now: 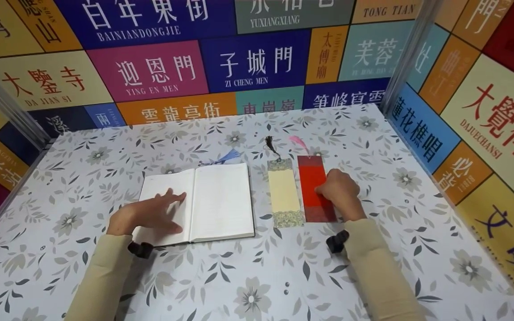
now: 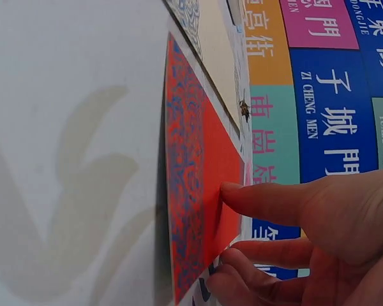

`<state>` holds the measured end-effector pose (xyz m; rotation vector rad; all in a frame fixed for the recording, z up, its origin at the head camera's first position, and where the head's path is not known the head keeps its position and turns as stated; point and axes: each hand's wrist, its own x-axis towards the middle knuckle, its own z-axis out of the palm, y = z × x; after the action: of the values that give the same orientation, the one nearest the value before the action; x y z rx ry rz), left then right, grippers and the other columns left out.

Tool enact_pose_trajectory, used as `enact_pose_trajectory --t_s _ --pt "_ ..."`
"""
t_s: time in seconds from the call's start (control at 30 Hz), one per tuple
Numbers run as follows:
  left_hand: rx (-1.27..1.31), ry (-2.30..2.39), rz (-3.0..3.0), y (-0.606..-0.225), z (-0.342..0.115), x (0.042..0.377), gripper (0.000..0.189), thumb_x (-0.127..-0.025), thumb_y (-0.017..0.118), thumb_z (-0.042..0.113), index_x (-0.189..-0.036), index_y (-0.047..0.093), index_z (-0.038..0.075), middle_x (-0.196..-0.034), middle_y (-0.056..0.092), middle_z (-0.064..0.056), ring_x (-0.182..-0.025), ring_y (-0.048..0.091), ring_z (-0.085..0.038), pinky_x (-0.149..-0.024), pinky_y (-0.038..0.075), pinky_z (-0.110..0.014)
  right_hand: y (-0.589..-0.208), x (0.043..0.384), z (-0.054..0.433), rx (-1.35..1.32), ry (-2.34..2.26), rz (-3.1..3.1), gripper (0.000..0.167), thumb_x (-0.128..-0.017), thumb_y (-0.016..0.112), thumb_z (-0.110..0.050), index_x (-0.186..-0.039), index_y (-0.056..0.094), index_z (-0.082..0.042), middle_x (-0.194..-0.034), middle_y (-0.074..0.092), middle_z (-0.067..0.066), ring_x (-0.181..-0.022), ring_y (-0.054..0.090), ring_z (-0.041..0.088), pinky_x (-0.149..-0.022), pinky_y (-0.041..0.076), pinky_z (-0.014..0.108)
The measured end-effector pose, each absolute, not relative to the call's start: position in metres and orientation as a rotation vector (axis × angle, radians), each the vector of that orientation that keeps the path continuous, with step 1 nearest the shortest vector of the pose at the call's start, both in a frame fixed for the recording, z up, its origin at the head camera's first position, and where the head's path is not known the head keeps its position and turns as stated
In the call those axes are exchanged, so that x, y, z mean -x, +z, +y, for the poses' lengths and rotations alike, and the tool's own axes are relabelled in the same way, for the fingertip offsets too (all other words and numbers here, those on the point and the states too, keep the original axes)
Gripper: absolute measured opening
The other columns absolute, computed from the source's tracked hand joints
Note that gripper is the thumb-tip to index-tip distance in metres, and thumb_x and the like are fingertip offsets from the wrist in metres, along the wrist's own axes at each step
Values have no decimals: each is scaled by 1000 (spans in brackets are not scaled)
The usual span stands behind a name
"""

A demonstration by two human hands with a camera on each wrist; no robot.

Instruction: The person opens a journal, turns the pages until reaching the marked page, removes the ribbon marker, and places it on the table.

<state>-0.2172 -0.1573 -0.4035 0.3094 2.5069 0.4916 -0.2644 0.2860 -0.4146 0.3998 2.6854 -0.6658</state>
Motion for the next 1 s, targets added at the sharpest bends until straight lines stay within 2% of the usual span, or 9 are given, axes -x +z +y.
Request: enact_pose_trajectory --t_s 0.17,0.3,0.43,0.5,0.6,0.73,0.83,1.0 --pt "-321 474 2519 -405 -157 217 95 -86 73 39 -161 20 14 -166 4 -29 -150 5 -56 -119 16 -71 -415 263 280 -279 -656 2777 65 -93 62 -33 -138 44 11 -125 56 32 -98 59 37 -76 54 45" --pt "-344 458 2503 -405 -156 218 97 -87 72 40 -161 18 12 -164 0 -33 -149 4 -59 -118 17 -72 -414 263 268 -181 -715 2793 71 -95 60 -33 -148 37 9 -130 53 33 -109 54 42 -88 54 55" --pt "-346 447 2488 -404 -156 220 98 -87 72 40 -161 16 11 -164 -2 -33 -148 2 -60 -118 15 -73 -409 262 252 -88 -754 2769 81 -96 61 -35 -156 23 4 -137 48 32 -115 48 42 -99 49 59" --pt "-333 451 2488 -403 -156 221 98 -87 72 41 -162 15 12 -164 -2 -32 -149 2 -58 -119 14 -72 -406 261 243 -34 -780 2773 81 -96 63 -37 -157 25 1 -137 49 31 -116 48 41 -99 47 58" --pt "-320 455 2491 -403 -157 220 97 -87 72 41 -162 16 14 -165 -1 -29 -151 2 -56 -120 13 -71 -402 257 229 94 -822 2792 81 -96 64 -36 -156 26 2 -147 45 30 -130 47 45 -108 43 60" --pt "-305 449 2490 -402 -159 220 89 -92 68 35 -162 17 16 -167 0 -25 -152 2 -53 -122 12 -68 -399 249 210 250 -845 2788 82 -96 65 -36 -157 24 1 -160 29 29 -147 30 48 -117 31 63" --pt "-315 421 2489 -402 -160 220 83 -96 64 31 -162 17 13 -167 2 -25 -152 4 -52 -123 11 -66 -399 242 197 350 -877 2765 81 -96 66 -34 -158 25 -3 -162 25 27 -149 26 47 -119 27 64" --pt "-331 401 2496 -401 -160 219 80 -97 61 31 -161 17 12 -166 2 -26 -151 5 -53 -123 10 -65 -398 231 175 487 -843 2716 84 -93 71 -32 -160 25 -10 -165 23 21 -150 24 45 -118 29 65"
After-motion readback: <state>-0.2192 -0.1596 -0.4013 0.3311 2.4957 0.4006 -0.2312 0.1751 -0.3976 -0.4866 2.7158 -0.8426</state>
